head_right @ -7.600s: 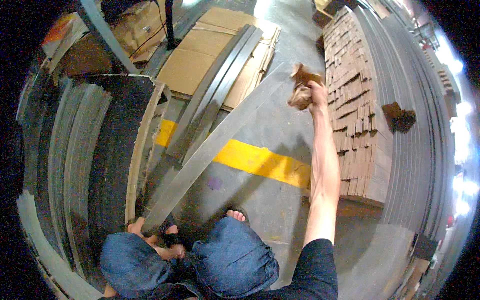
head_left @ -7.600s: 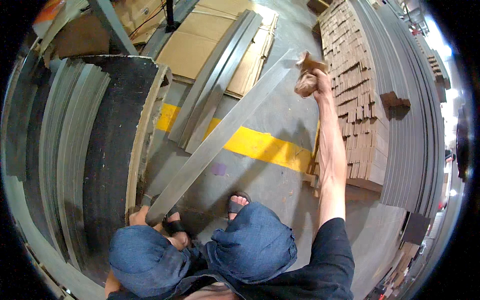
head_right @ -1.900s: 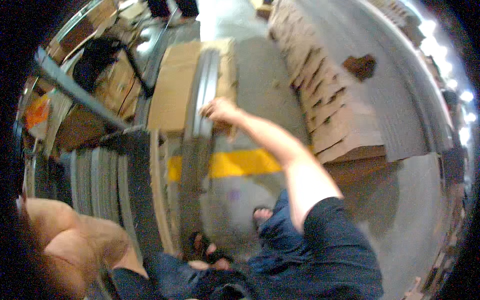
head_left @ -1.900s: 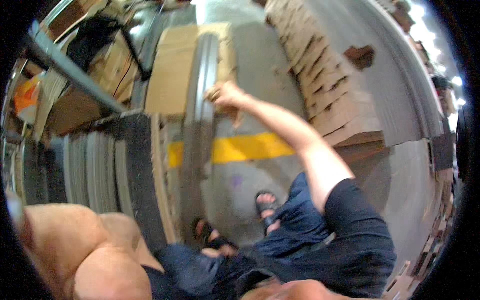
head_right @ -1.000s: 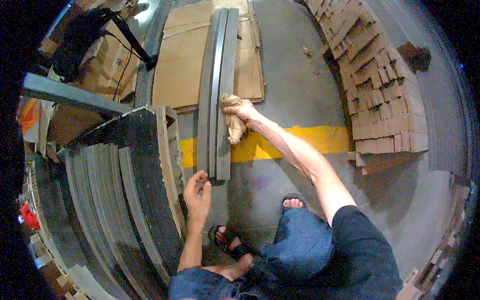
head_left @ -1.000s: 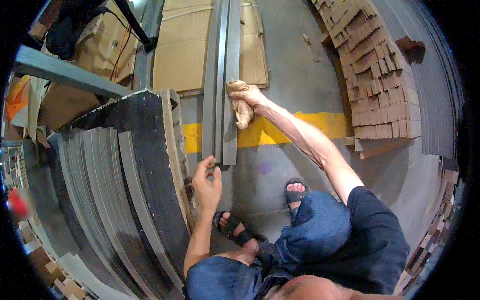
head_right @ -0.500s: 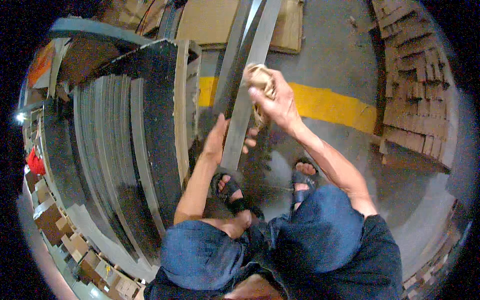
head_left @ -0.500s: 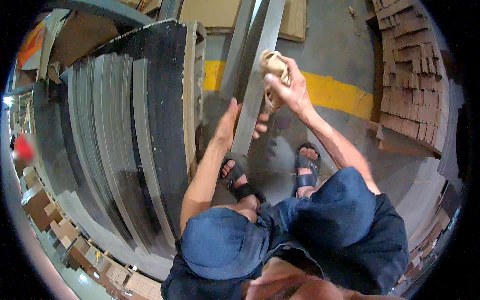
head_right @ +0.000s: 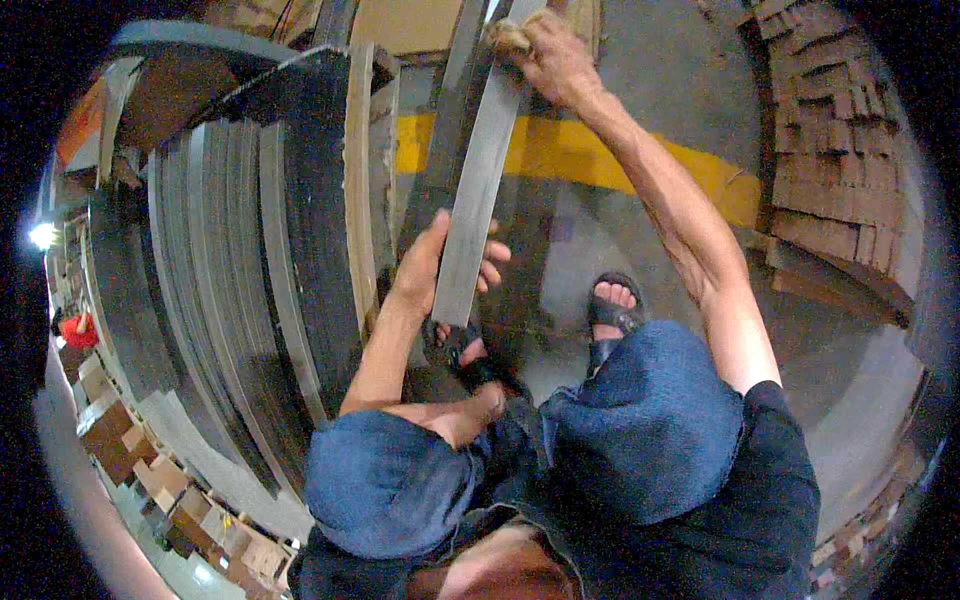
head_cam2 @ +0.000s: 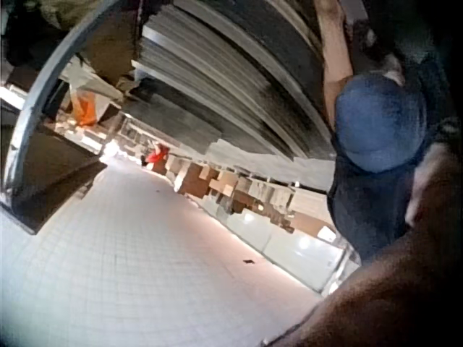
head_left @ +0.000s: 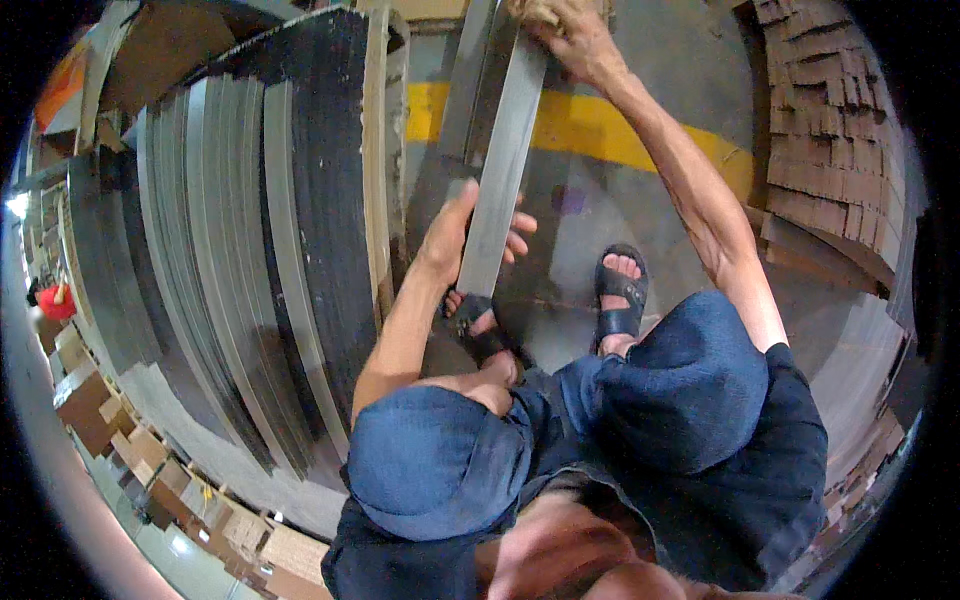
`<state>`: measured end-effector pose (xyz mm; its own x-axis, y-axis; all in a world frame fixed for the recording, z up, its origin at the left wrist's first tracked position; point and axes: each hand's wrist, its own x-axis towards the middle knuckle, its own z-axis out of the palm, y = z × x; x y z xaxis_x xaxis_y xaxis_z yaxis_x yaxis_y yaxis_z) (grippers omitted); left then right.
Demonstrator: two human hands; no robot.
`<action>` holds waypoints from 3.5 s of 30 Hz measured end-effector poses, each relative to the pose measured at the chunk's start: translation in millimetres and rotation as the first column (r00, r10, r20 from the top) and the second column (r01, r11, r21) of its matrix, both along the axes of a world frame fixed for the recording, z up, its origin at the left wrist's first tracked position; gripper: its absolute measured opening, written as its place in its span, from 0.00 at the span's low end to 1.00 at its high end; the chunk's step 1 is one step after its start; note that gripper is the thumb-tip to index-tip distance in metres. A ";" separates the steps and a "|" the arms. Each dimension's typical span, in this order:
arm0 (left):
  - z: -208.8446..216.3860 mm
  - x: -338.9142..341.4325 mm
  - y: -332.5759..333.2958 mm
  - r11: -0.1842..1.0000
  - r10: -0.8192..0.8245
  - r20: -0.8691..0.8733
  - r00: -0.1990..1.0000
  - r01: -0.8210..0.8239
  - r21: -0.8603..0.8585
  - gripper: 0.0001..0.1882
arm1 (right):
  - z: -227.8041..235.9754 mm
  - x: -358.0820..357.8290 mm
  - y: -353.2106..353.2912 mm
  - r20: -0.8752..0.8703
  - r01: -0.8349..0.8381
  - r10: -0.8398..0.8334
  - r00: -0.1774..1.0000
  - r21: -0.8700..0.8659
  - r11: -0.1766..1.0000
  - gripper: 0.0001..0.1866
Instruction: The person wipes individual long grey slats with a cloth and then gathers a bundle of them together to place on a pallet.
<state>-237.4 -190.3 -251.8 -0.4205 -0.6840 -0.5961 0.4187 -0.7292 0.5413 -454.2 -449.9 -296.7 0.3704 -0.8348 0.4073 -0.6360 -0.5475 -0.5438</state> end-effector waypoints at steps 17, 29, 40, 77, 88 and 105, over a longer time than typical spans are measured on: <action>69.5 58.3 137.3 0.945 -0.255 0.845 0.470 0.307 0.115 0.19 | 26.0 -5.9 -23.6 0.140 -0.257 0.282 0.949 -0.171 0.951 0.18; 57.3 52.1 148.5 0.949 -0.230 0.778 0.585 0.310 0.048 0.22 | 14.9 27.6 81.3 -0.025 -0.599 0.605 0.796 0.115 0.793 0.03; 57.1 52.8 157.0 0.940 -0.258 0.760 0.596 0.338 0.055 0.18 | 16.5 -99.5 -0.1 -0.149 0.314 -0.364 0.919 -0.279 0.907 0.27; 34.4 45.7 139.3 0.821 -0.097 0.896 0.433 0.544 -0.174 0.22 | 46.6 -149.6 -58.7 0.913 -0.401 -0.403 -0.057 0.349 0.847 0.08; 39.9 51.2 158.3 0.867 -0.019 0.934 0.358 0.470 -0.163 0.20 | 37.4 -196.0 -58.7 0.665 0.179 -0.696 0.272 0.675 0.715 0.09; 35.4 -52.4 -4.5 0.873 0.204 0.862 0.464 0.312 -0.375 0.22 | 114.6 11.3 110.5 0.889 -0.646 -0.414 0.194 0.433 0.628 0.18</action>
